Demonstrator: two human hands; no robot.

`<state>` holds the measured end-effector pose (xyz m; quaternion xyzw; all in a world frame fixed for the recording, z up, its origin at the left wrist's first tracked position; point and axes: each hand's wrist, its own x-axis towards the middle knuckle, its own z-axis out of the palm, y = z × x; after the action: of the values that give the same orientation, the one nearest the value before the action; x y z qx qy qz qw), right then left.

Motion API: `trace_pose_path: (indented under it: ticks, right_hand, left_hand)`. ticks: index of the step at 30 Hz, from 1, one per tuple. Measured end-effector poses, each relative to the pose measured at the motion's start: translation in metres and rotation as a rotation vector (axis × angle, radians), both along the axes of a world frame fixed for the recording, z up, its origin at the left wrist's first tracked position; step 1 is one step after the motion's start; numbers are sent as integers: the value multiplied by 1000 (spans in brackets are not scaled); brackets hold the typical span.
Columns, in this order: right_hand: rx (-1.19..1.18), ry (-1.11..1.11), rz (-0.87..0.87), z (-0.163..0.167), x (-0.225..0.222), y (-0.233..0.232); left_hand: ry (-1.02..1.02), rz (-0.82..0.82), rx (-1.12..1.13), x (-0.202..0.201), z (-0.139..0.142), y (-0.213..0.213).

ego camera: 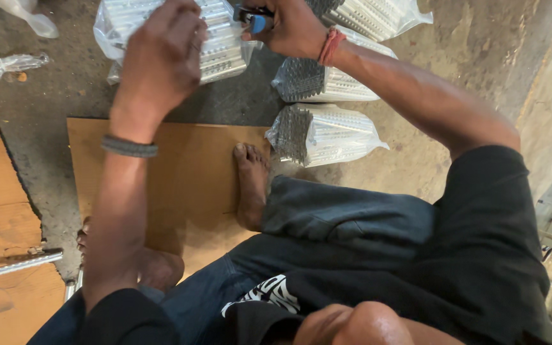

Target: The person sits on the floor and packs metal rods into plastic bags. They open a bag, insert a bundle of rods, and seal it with a blue clip. This process is repeated for several bundles, with finished packages placed in a row on the floor.

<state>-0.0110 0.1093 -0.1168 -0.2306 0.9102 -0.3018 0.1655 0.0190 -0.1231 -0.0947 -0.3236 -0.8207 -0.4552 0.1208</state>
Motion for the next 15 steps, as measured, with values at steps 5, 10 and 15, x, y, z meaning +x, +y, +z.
trace_pose_path:
  ticks: [5, 10, 15]
  right_hand:
    - [-153, 58, 52, -6, 2, 3]
    - [-160, 19, -20, -6, 5, 4]
    - [-212, 117, 48, 12, 7, -7]
  left_hand:
    - [151, 20, -219, -11, 5, -7]
    - [169, 13, -173, -19, -16, 3]
    - [193, 29, -103, -22, -36, 5]
